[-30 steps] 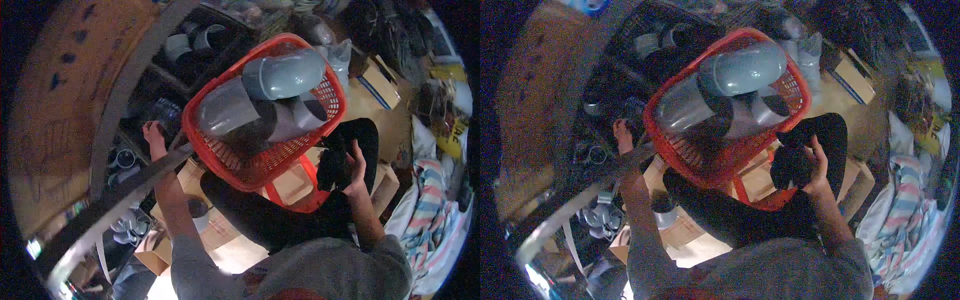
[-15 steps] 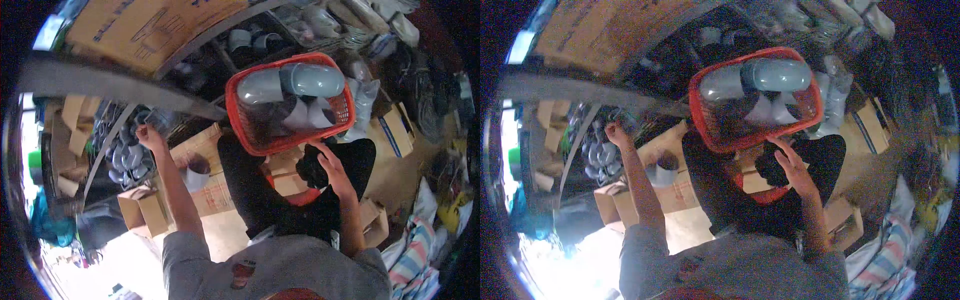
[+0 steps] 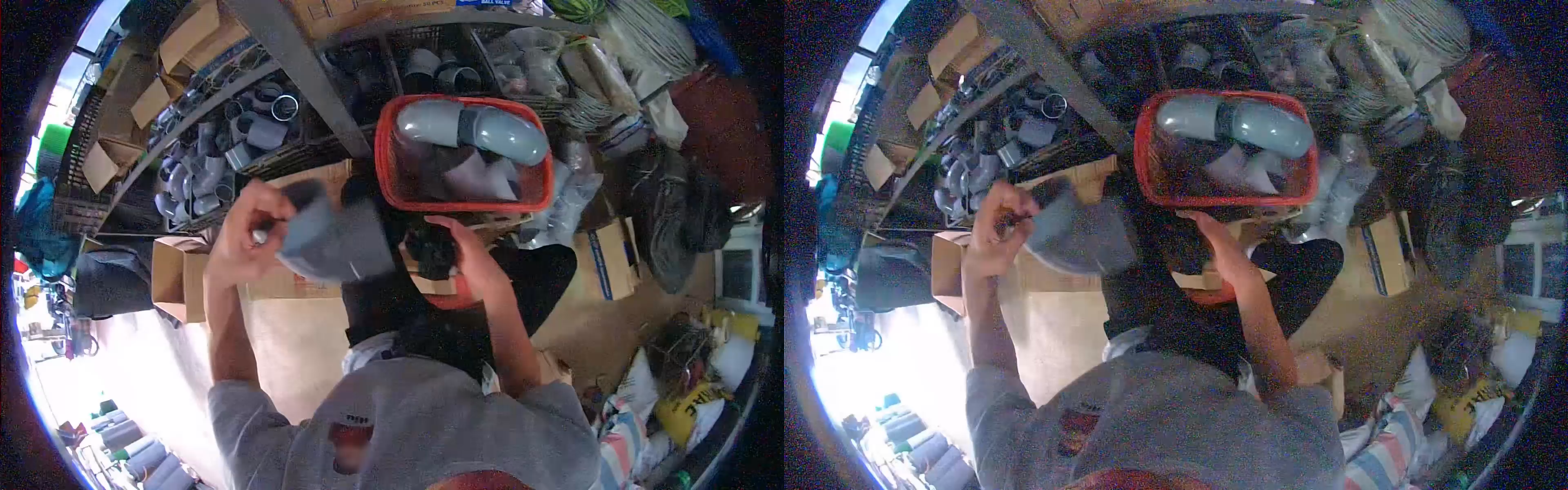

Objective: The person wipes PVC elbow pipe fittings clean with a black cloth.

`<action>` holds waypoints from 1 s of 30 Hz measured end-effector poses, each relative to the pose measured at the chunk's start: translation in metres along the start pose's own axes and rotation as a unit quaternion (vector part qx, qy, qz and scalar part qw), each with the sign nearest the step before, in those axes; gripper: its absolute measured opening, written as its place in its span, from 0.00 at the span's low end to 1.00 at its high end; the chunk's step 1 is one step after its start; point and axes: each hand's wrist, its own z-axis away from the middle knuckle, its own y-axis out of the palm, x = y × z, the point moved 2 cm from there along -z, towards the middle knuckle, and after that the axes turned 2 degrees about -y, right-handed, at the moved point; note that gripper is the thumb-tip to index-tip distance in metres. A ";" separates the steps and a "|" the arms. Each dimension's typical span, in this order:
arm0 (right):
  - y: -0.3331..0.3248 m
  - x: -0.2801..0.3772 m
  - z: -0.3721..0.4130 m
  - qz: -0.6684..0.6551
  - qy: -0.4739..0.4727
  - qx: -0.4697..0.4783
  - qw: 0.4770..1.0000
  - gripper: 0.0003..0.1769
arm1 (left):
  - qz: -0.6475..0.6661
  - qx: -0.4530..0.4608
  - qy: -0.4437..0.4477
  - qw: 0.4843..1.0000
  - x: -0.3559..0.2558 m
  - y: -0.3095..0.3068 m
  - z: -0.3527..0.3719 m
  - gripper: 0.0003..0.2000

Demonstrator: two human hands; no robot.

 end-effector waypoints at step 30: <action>-0.112 -0.062 0.085 0.225 -0.232 -0.213 0.922 0.46 | 0.265 0.246 -0.173 0.916 0.026 0.318 -0.026 0.10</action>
